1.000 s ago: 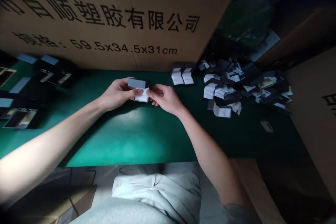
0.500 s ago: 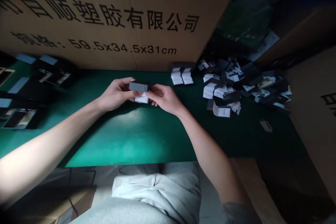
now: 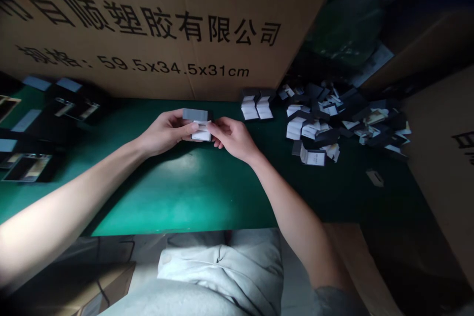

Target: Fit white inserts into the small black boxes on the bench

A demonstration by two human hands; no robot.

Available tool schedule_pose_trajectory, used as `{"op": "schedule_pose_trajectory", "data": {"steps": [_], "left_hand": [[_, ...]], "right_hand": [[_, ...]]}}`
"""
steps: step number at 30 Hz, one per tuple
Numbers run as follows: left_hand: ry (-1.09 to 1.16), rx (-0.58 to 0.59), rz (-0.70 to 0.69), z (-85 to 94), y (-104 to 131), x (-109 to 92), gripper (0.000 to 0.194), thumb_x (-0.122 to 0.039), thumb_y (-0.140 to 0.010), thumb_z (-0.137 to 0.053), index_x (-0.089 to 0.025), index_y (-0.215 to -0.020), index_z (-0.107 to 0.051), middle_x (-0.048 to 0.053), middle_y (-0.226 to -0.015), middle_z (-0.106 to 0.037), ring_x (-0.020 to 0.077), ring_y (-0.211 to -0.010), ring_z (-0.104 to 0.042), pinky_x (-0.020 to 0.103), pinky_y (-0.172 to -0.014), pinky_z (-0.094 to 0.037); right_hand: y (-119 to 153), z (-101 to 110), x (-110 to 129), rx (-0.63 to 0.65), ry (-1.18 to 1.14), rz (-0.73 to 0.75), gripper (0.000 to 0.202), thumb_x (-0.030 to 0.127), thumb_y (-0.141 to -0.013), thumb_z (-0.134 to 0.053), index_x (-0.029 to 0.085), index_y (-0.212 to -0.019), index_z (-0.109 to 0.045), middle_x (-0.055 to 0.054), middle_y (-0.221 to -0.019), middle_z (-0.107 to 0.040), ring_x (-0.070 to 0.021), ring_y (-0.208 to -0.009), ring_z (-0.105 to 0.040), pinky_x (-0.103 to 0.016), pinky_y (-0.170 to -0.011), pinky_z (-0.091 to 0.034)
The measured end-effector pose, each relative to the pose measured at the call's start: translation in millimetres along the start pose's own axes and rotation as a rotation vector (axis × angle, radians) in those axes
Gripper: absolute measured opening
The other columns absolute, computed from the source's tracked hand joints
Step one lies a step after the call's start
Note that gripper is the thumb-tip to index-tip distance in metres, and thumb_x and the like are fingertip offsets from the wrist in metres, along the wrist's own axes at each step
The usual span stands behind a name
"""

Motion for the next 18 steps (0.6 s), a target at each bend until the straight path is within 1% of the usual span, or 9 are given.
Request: {"op": "schedule_pose_trajectory", "data": {"steps": [3, 5, 9, 13, 16, 18], "left_hand": [[0.036, 0.038, -0.005, -3.1, 0.2, -1.1, 0.055, -0.041, -0.078, -0.096, -0.018, -0.124, -0.077, 0.012, -0.115, -0.084, 0.0300, -0.107, -0.082, 0.039, -0.093, -0.069], [0.037, 0.035, -0.011, -4.4, 0.6, -2.6, 0.057, -0.037, -0.075, -0.098, -0.019, -0.124, -0.078, 0.012, -0.116, -0.084, 0.0298, -0.107, -0.082, 0.040, -0.095, -0.068], [0.039, -0.030, -0.013, -2.0, 0.7, -1.8, 0.056, -0.034, -0.072, -0.100, -0.019, -0.123, -0.080, 0.011, -0.115, -0.084, 0.0293, -0.107, -0.081, 0.040, -0.095, -0.068], [0.033, -0.118, -0.017, 5.0, 0.2, 0.8, 0.056, -0.035, -0.070, -0.101, -0.019, -0.120, -0.080, 0.010, -0.113, -0.084, 0.0294, -0.105, -0.081, 0.040, -0.092, -0.069], [0.015, -0.150, -0.021, 8.7, -0.4, 0.9, 0.058, -0.036, -0.068, -0.101, -0.018, -0.119, -0.080, 0.011, -0.112, -0.084, 0.0305, -0.103, -0.081, 0.043, -0.093, -0.069], [0.012, -0.149, -0.016, 9.5, -1.3, 1.1, 0.059, -0.036, -0.067, -0.101, -0.017, -0.119, -0.079, 0.011, -0.113, -0.084, 0.0311, -0.104, -0.081, 0.044, -0.094, -0.069]], "right_hand": [[-0.4, 1.4, -1.1, -0.018, -0.001, 0.011, 0.058, 0.077, -0.082, -0.078, 0.021, -0.091, -0.066, 0.004, -0.067, -0.066, -0.0097, -0.055, -0.062, -0.021, -0.049, -0.052], [-0.2, 2.7, -1.4, -0.035, -0.008, 0.025, 0.056, 0.076, -0.084, -0.077, 0.021, -0.091, -0.066, 0.004, -0.068, -0.067, -0.0096, -0.055, -0.063, -0.021, -0.048, -0.051], [0.5, 7.3, -0.6, -0.109, -0.014, 0.037, 0.057, 0.077, -0.086, -0.073, 0.021, -0.089, -0.066, 0.003, -0.067, -0.068, -0.0095, -0.052, -0.063, -0.020, -0.045, -0.048], [2.1, 16.5, 2.8, -0.237, 0.041, 0.061, 0.058, 0.079, -0.087, -0.070, 0.021, -0.086, -0.067, 0.004, -0.063, -0.065, -0.0082, -0.049, -0.059, -0.019, -0.043, -0.042], [4.7, 23.4, 7.3, -0.321, 0.121, 0.125, 0.056, 0.076, -0.092, -0.067, 0.021, -0.086, -0.068, 0.004, -0.062, -0.063, -0.0080, -0.049, -0.058, -0.020, -0.046, -0.043], [6.9, 26.4, 9.4, -0.358, 0.182, 0.170, 0.053, 0.073, -0.096, -0.064, 0.021, -0.088, -0.069, 0.005, -0.062, -0.063, -0.0084, -0.050, -0.058, -0.021, -0.049, -0.045]]}}
Point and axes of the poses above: each hand's wrist, its own y-axis away from the middle knuckle, its own z-axis out of the back of the hand, x = y × z, the point moved 8 cm from there along -y, towards the middle knuckle
